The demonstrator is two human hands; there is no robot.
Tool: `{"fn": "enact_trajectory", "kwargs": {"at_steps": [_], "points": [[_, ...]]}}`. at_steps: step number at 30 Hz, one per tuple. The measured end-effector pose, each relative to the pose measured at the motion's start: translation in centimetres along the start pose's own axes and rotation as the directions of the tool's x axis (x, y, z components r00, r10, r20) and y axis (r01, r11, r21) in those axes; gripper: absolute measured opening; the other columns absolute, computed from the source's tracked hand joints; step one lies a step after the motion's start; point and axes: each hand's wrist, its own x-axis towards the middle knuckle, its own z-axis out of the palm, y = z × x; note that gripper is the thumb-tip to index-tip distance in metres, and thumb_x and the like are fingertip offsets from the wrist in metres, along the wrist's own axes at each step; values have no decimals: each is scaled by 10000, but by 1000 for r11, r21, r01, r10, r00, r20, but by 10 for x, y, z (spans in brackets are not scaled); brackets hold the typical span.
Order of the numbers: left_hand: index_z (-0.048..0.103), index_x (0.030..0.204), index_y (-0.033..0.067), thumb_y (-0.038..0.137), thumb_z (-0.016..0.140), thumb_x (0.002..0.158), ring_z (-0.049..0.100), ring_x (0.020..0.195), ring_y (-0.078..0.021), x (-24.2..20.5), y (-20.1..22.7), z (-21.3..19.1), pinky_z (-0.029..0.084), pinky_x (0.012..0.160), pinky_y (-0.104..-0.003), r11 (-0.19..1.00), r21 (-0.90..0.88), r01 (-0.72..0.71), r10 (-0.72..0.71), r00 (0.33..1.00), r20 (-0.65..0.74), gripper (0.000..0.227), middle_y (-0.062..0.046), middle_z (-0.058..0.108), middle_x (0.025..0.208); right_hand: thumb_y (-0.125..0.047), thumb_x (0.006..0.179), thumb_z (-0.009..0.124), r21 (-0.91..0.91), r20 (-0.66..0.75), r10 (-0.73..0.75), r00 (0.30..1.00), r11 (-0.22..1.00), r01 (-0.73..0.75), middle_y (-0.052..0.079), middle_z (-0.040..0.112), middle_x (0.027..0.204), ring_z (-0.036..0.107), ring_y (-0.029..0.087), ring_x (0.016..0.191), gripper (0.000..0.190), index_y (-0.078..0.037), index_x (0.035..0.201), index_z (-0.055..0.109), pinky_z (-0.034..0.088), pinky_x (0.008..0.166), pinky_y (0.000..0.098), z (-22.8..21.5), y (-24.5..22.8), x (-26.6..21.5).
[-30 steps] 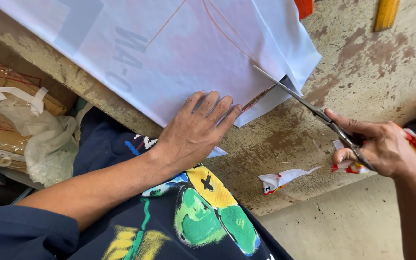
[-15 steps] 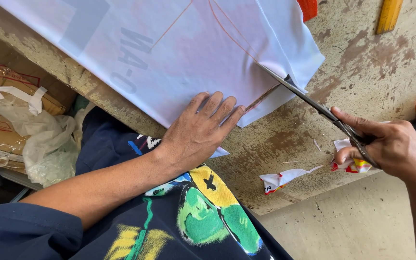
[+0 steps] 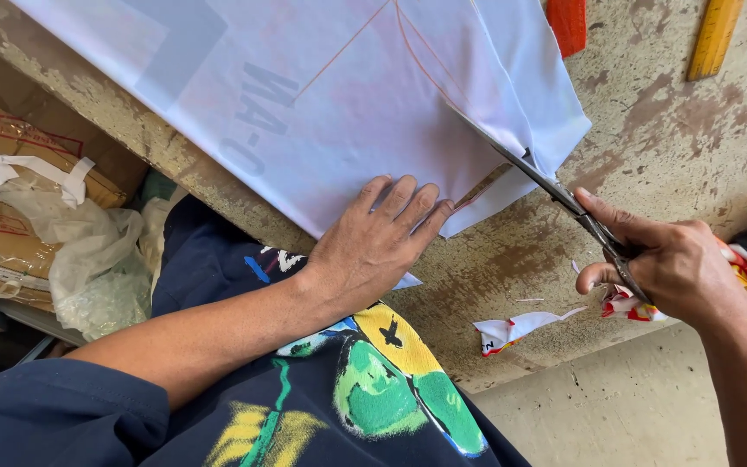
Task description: The person lays out a large white fabric sheet on a table, folds it, and uses shears to cut along the edges. They then use a ruler and a red marker to draw lines on the folded fabric and cut along the marked lines to create a pattern piece.
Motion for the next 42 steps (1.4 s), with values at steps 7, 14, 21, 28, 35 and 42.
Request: {"fn": "enact_trajectory", "kwargs": {"at_steps": [7,14,21,28,35,42], "points": [[658,1448,124,136,559,1049,549,1187,-300,1,-1,0,474,1029,-441,1000,-15,2,-1,1000,24,411,-82,600,1313,-579,581,931,108,-273,-340,900,919,380,39,280,714,243,154,637,1058,-305,1576,694,421,551,345,26,14,-4],[639,1419,118,117,560,1038,536,1162,-288,2,-3,-2,473,998,-419,1000,-21,-2,2,999,38,389,-71,557,1284,-679,542,906,130,-223,-239,945,954,272,110,441,523,399,165,521,1130,-337,1598,690,519,669,364,29,-20,2],[638,1470,131,134,560,1040,547,1207,-290,-2,-5,6,474,1037,-431,997,-83,-6,10,999,48,437,-74,581,1327,-669,563,891,-9,-87,-116,989,993,116,152,567,590,497,213,543,1167,-480,1672,583,556,704,406,22,-26,0],[634,1443,121,134,574,1028,546,1178,-284,0,-6,0,473,1007,-417,996,-86,-17,21,998,51,420,-67,578,1302,-672,585,909,95,-266,-190,945,971,222,45,473,616,329,147,576,1097,-359,1611,678,508,627,405,42,-33,-13],[645,1393,92,126,618,946,558,1179,-283,1,-19,-9,501,1006,-404,981,-184,-59,71,996,57,450,-79,586,1303,-577,682,937,199,-261,-179,949,952,234,-32,554,599,329,116,588,1038,-392,1647,603,526,599,381,59,-63,-12],[621,1400,53,385,898,868,591,1283,-355,0,-47,-23,565,1035,-445,904,-409,-127,185,977,105,686,-168,627,1380,-636,687,881,119,-399,-239,885,944,309,4,547,618,233,136,563,1038,-268,1631,655,432,490,372,84,-85,-30]]}}
